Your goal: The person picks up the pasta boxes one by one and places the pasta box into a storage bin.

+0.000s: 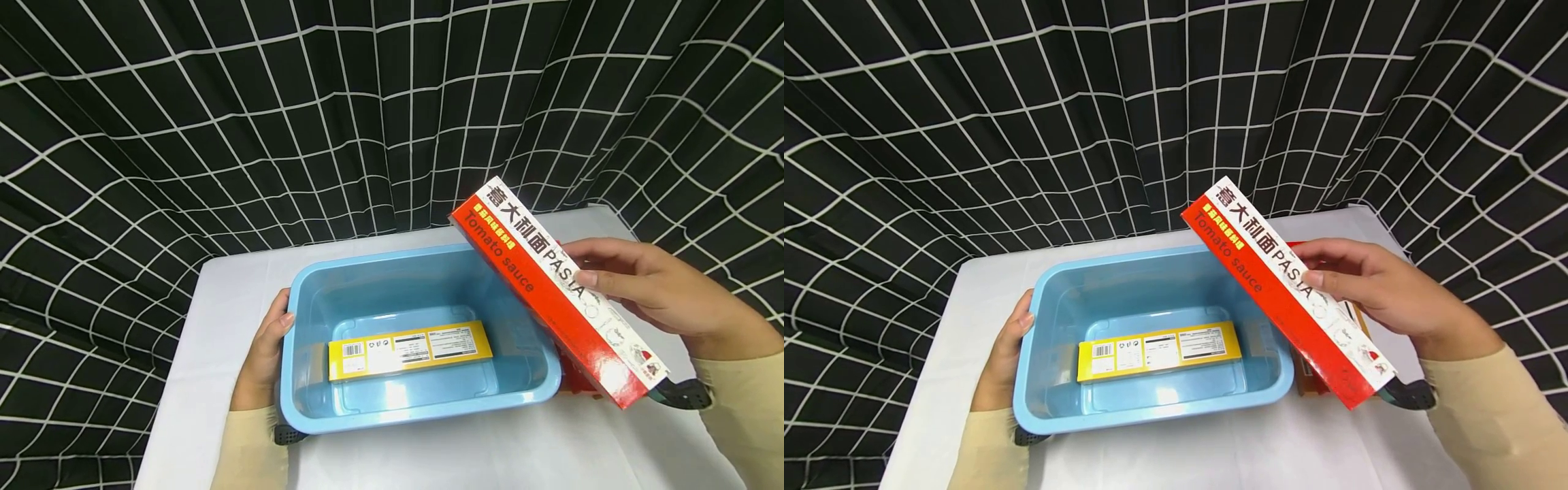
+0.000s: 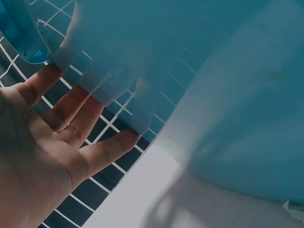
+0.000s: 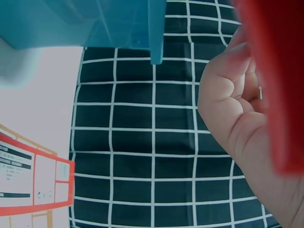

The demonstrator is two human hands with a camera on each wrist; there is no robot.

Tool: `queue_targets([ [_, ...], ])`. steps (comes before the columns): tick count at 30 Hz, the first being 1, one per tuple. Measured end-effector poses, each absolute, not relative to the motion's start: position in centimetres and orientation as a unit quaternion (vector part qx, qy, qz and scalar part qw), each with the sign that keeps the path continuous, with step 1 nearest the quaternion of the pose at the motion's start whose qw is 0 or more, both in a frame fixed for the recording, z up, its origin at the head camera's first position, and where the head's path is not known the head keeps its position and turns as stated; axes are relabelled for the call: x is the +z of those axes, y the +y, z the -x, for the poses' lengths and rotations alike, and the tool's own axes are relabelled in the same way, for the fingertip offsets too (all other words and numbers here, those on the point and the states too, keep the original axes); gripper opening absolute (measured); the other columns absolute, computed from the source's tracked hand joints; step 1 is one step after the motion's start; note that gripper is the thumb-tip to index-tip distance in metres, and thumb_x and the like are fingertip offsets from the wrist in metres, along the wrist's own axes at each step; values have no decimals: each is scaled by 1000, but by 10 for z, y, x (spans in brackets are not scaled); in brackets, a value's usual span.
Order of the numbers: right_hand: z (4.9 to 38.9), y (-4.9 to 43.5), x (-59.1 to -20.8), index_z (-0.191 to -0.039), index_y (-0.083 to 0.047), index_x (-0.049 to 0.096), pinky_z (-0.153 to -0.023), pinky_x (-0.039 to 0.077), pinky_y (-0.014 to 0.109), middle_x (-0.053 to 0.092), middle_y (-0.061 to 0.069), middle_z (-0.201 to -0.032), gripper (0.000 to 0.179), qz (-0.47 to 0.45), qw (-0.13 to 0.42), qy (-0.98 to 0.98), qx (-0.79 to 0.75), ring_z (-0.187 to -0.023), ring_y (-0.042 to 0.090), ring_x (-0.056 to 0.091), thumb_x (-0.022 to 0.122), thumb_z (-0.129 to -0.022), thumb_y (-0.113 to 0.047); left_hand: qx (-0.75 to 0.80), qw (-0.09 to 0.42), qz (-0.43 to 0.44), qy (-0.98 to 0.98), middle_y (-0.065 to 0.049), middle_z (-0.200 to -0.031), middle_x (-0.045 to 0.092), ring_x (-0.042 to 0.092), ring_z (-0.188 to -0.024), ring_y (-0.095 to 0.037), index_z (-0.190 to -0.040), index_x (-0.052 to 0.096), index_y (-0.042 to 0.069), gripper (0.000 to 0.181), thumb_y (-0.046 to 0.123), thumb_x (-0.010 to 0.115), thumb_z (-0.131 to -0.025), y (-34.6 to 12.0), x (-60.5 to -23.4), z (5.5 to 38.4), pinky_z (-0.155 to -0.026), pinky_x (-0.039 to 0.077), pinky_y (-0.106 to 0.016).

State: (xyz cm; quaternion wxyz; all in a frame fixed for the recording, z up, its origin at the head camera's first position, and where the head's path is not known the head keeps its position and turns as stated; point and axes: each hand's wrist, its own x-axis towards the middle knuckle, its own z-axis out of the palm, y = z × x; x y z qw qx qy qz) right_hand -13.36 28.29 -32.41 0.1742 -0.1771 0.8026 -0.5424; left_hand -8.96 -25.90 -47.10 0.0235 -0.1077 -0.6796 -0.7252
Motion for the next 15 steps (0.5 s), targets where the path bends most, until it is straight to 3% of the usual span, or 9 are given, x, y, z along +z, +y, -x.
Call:
queue_targets([
  [15, 135, 272, -313, -150, -23, 67, -66, 64, 49, 72, 13, -126, 53, 228, 183, 780, -554, -90, 38, 76, 53, -108, 8, -723, 25, 114, -681, -24, -131, 57, 55, -118, -38, -148, 53, 5, 52, 31, 43, -104, -260, -471, 90, -92, 57, -50],
])
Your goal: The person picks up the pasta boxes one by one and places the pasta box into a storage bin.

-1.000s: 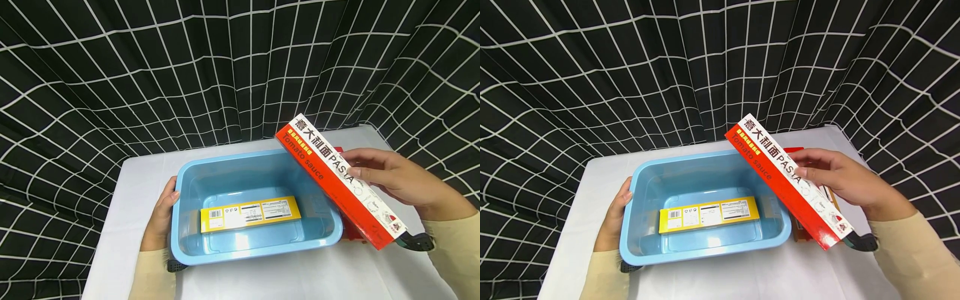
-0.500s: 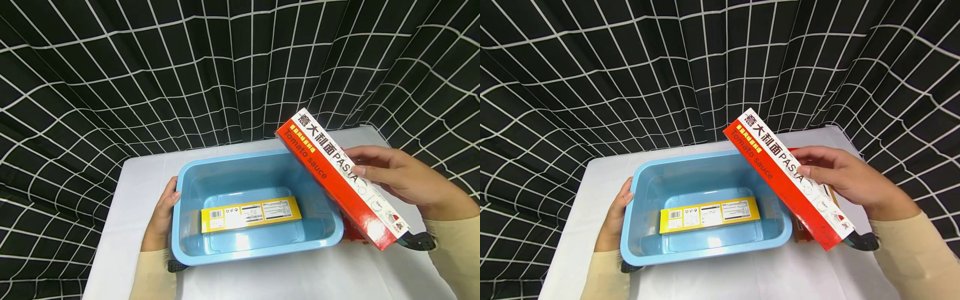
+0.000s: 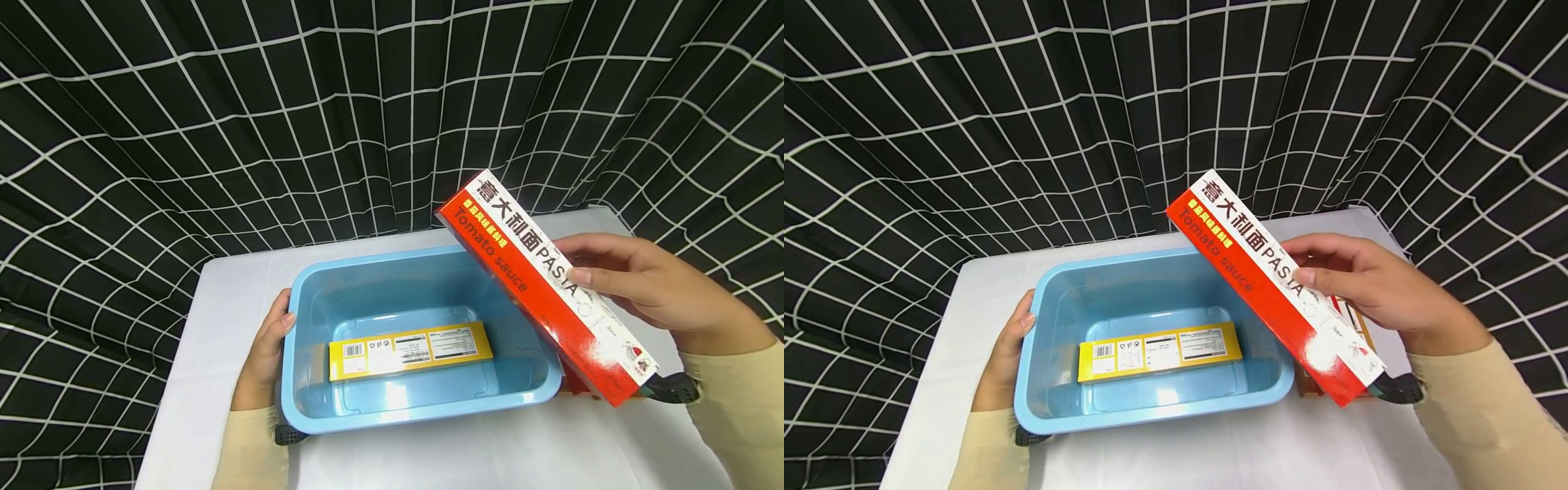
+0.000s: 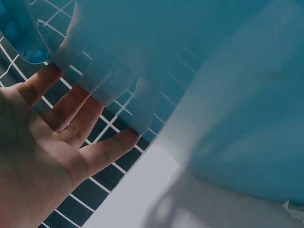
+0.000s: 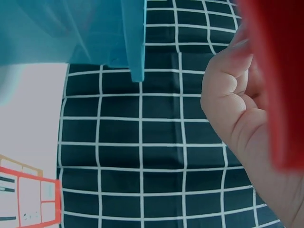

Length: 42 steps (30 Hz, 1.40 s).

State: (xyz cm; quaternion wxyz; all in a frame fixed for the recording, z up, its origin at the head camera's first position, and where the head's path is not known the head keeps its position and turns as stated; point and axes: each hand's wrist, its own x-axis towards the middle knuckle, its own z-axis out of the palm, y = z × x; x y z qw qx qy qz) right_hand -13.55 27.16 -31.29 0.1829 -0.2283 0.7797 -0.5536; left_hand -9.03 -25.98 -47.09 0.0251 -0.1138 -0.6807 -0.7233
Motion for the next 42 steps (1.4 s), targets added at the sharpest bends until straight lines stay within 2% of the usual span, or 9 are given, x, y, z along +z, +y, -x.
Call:
queue_targets([
  [10, 141, 254, -302, -153, -8, 62, -67, 64, 48, 69, 20, -128, 50, 274, 177, 754, -570, -93, 36, 74, 51, -107, 10, -721, 24, 110, -684, -25, -131, 57, 55, -118, -40, -148, 53, 6, 52, 33, 44, -103, -260, -473, 91, -93, 56, -51],
  [22, 145, 239, -294, -153, -8, 61, -68, 64, 50, 67, 21, -129, 52, 297, 208, 722, -590, -93, 39, 74, 50, -107, 12, -718, 22, 113, -687, -24, -135, 57, 53, -121, -39, -149, 52, 6, 54, 33, 44, -104, -261, -475, 91, -95, 54, -49],
  [28, 145, 230, -291, -152, -5, 62, -66, 64, 50, 66, 22, -128, 51, 313, 199, 724, -582, -93, 38, 74, 52, -106, 12, -718, 28, 115, -686, -24, -133, 58, 53, -120, -40, -148, 53, 4, 53, 31, 43, -104, -260, -473, 91, -94, 54, -48],
  [42, 141, 211, -284, -151, -10, 64, -65, 64, 52, 67, 23, -127, 46, 296, 223, 734, -569, -91, 42, 73, 58, -108, 5, -716, 33, 115, -688, -24, -133, 58, 53, -121, -40, -148, 53, 4, 54, 30, 42, -102, -259, -472, 90, -94, 54, -47],
])
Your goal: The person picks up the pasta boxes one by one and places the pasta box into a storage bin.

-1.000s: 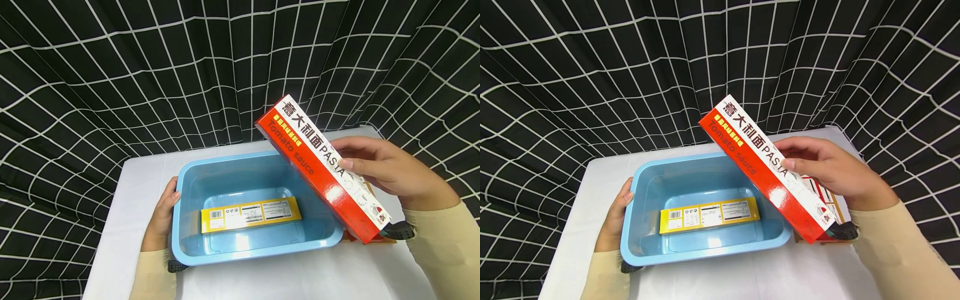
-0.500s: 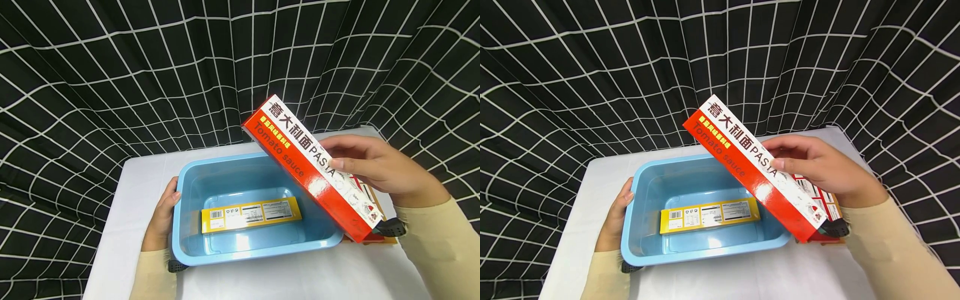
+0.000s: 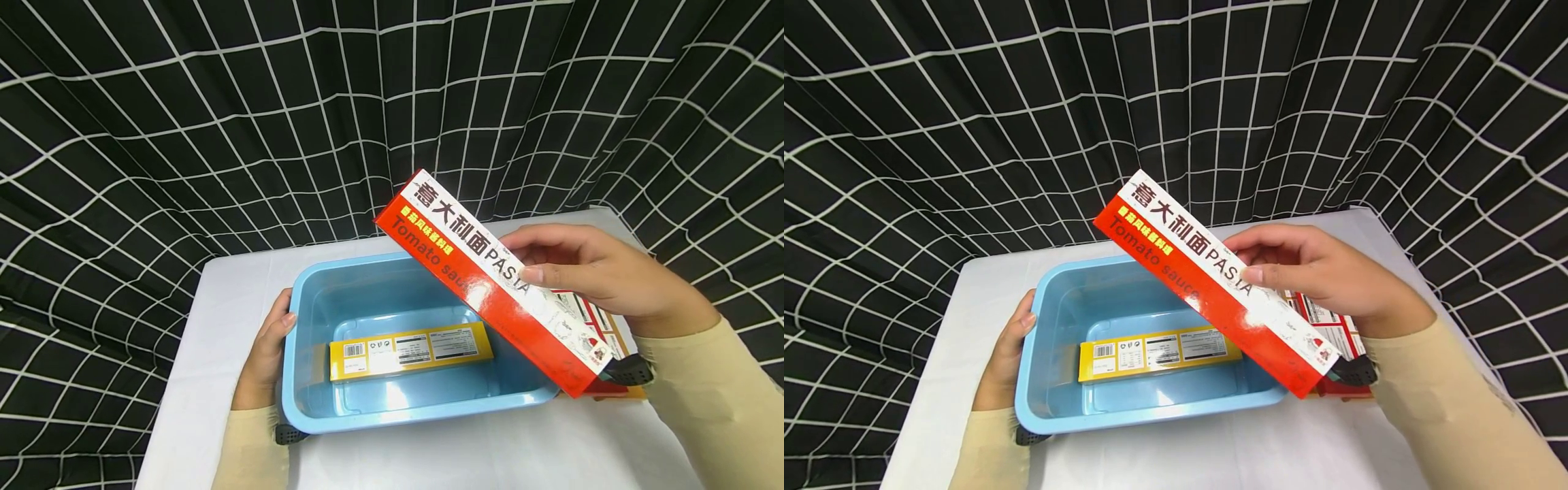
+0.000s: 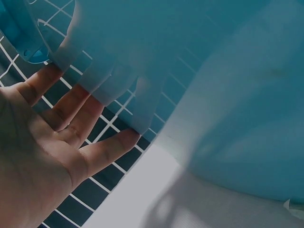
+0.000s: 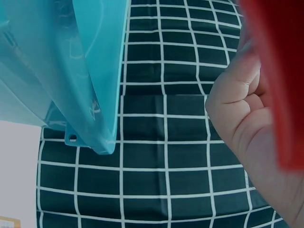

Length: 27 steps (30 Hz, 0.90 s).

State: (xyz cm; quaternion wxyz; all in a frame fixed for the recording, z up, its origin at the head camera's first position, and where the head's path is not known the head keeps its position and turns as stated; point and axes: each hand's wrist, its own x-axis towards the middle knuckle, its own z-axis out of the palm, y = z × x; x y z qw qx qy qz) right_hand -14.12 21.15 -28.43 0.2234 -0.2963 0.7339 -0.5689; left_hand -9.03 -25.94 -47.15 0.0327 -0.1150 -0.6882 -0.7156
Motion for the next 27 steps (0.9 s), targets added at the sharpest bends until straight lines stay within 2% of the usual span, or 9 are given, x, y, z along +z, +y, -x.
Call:
queue_targets([
  [11, 141, 203, -282, -148, -10, 65, -66, 63, 54, 66, 24, -125, 41, 291, 239, 732, -567, -94, 43, 73, 60, -108, 1, -715, 32, 118, -688, -24, -132, 57, 54, -119, -39, -147, 53, 3, 53, 31, 43, -103, -260, -472, 91, -93, 55, -48],
  [20, 144, 195, -279, -146, -8, 66, -65, 64, 50, 66, 24, -121, 40, 310, 226, 740, -553, -93, 41, 71, 63, -107, 2, -715, 31, 111, -689, -23, -134, 57, 52, -121, -40, -148, 53, 4, 54, 32, 44, -102, -260, -473, 91, -94, 54, -49],
  [27, 143, 187, -276, -143, -14, 70, -66, 64, 48, 66, 20, -119, 37, 289, 217, 766, -532, -97, 40, 69, 69, -107, -7, -713, 30, 115, -691, -23, -135, 58, 54, -120, -38, -149, 53, 4, 55, 31, 44, -102, -261, -473, 92, -95, 53, -45],
])
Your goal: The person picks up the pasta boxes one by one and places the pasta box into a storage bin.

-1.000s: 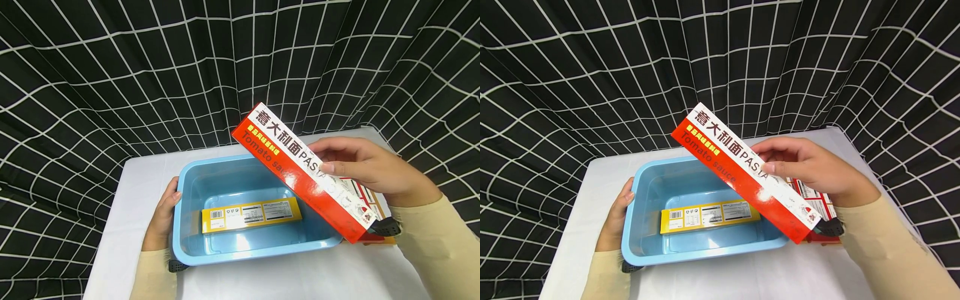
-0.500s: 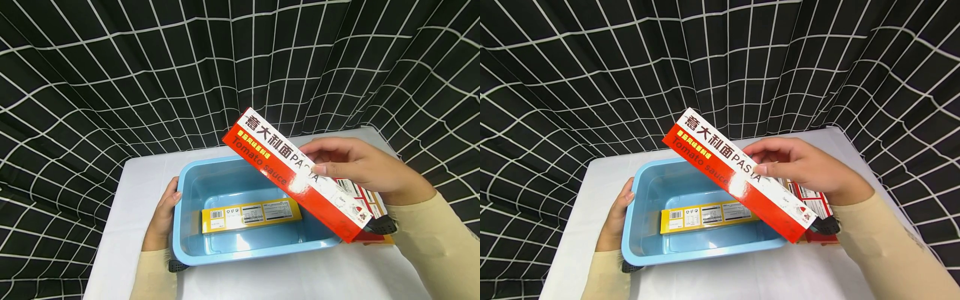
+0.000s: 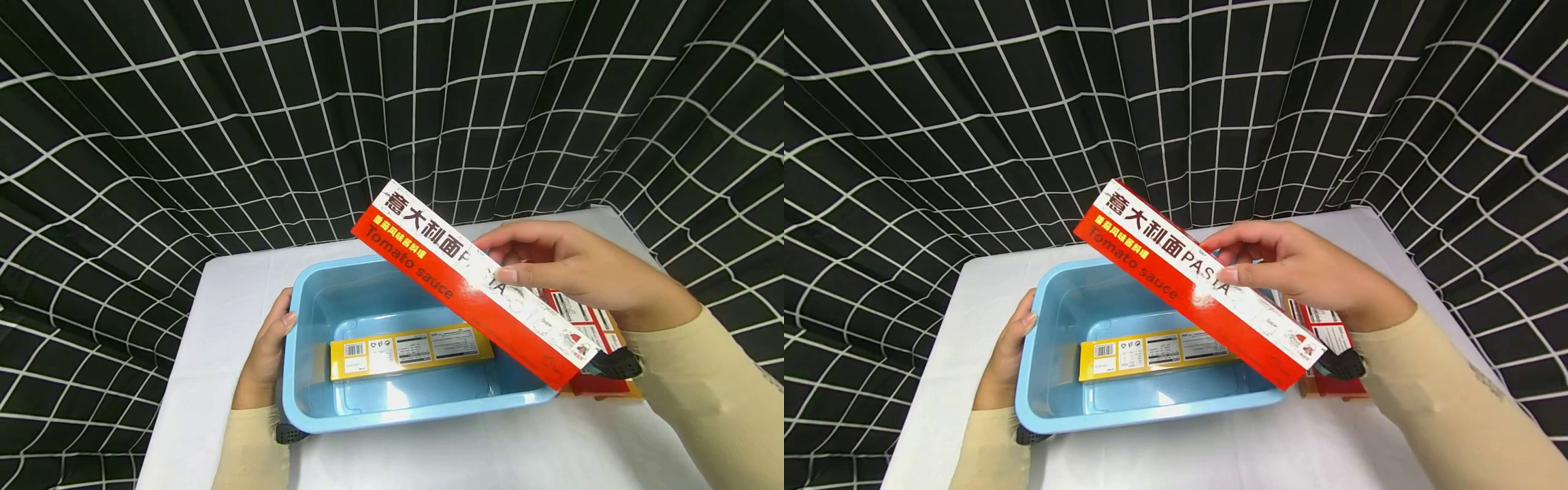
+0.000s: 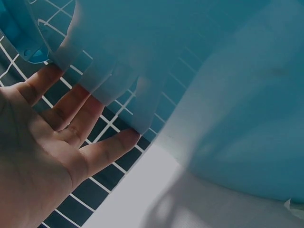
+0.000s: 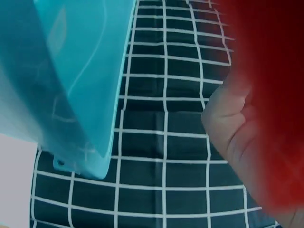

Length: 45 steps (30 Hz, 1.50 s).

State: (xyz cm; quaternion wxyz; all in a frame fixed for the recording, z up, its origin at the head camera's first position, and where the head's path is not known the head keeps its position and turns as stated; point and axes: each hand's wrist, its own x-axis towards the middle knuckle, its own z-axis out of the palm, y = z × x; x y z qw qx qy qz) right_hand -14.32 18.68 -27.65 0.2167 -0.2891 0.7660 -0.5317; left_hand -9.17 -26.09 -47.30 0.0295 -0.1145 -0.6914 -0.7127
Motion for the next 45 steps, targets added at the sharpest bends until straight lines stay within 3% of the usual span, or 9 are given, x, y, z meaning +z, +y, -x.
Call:
queue_targets([
  [17, 144, 168, -278, -140, -16, 72, -67, 64, 47, 68, 15, -117, 37, 317, 215, 770, -510, -100, 39, 69, 73, -104, -8, -711, 31, 113, -693, -22, -138, 58, 53, -125, -41, -149, 53, 5, 56, 32, 45, -102, -260, -474, 93, -99, 52, -48],
  [26, 143, 158, -286, -140, -13, 72, -71, 64, 48, 69, 12, -125, 39, 334, 225, 755, -517, -109, 39, 67, 75, -102, -5, -715, 26, 109, -691, -23, -137, 57, 53, -123, -41, -149, 53, 5, 55, 32, 44, -102, -259, -473, 91, -98, 53, -48],
  [34, 139, 148, -291, -138, -12, 73, -72, 62, 40, 67, 9, -118, 37, 362, 217, 764, -488, -103, 33, 67, 74, -102, -7, -710, 31, 99, -697, -20, -137, 58, 53, -123, -41, -147, 55, 8, 52, 33, 43, -103, -260, -473, 91, -98, 52, -48],
  [45, 134, 138, -293, -138, -18, 74, -74, 62, 39, 67, 0, -125, 39, 378, 202, 783, -450, -101, 29, 65, 82, -99, -16, -710, 31, 95, -697, -17, -146, 59, 52, -129, -40, -148, 56, 13, 51, 34, 43, -103, -258, -472, 91, -101, 52, -52],
])
